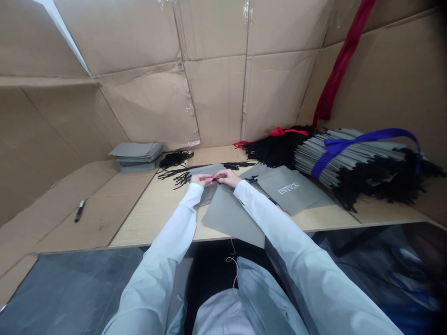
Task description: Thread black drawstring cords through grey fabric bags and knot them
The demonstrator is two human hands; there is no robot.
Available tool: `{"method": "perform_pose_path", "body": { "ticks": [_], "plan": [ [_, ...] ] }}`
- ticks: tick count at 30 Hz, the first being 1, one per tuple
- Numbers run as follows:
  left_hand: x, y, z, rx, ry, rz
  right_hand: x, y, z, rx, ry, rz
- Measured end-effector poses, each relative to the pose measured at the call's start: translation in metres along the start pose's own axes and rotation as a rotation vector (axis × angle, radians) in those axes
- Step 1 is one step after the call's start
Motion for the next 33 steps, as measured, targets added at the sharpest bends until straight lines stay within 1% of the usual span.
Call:
{"method": "perform_pose_path", "body": {
  "ticks": [1, 3, 5, 7, 11, 14, 17, 20, 22, 25, 28, 31, 33],
  "plan": [
    [-0.001, 0.002, 0.000, -0.005, -0.003, 0.004, -0.001, 0.001, 0.001, 0.027, -0.002, -0.003],
    [-0.004, 0.002, -0.002, 0.007, -0.011, -0.026, -0.002, 0.001, 0.005, 0.043, -0.007, -0.024],
    [-0.007, 0.001, -0.006, 0.028, -0.009, -0.063, -0.004, 0.001, 0.010, -0.003, -0.021, -0.064],
    [-0.009, 0.002, -0.009, 0.038, -0.002, -0.067, -0.007, -0.003, 0.015, -0.132, -0.036, -0.147],
    [-0.011, 0.007, -0.014, 0.014, 0.021, -0.023, -0.017, -0.018, 0.034, -0.426, -0.103, -0.362],
    [-0.010, 0.009, -0.014, -0.026, 0.039, 0.002, -0.021, -0.024, 0.046, -0.487, -0.144, -0.421],
    [-0.010, 0.011, -0.017, -0.044, 0.092, 0.021, -0.021, -0.027, 0.046, -0.424, -0.107, -0.420],
    [-0.009, 0.008, -0.021, -0.042, 0.155, -0.029, -0.020, -0.029, 0.044, -0.345, -0.069, -0.415],
    [-0.010, 0.006, -0.024, -0.055, 0.182, -0.067, -0.019, -0.029, 0.044, -0.331, -0.064, -0.413],
    [-0.009, 0.005, -0.022, -0.091, 0.151, -0.067, -0.019, -0.028, 0.040, -0.325, -0.044, -0.386],
    [-0.007, 0.001, -0.019, -0.127, 0.111, -0.073, -0.016, -0.024, 0.031, -0.365, 0.019, -0.315],
    [-0.005, -0.002, -0.019, -0.121, 0.130, -0.073, -0.014, -0.022, 0.025, -0.418, 0.040, -0.263],
    [-0.004, 0.000, -0.022, -0.070, 0.173, -0.047, -0.013, -0.024, 0.024, -0.395, 0.027, -0.241]
  ]
}}
Point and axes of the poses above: each hand's wrist, its own x-axis towards the middle knuckle, its own y-axis out of the palm, z = x × y, the point moved 10 cm from there along x, towards the middle knuckle, and after that the axes turned 13 degrees about -x, right-handed, at the moved point
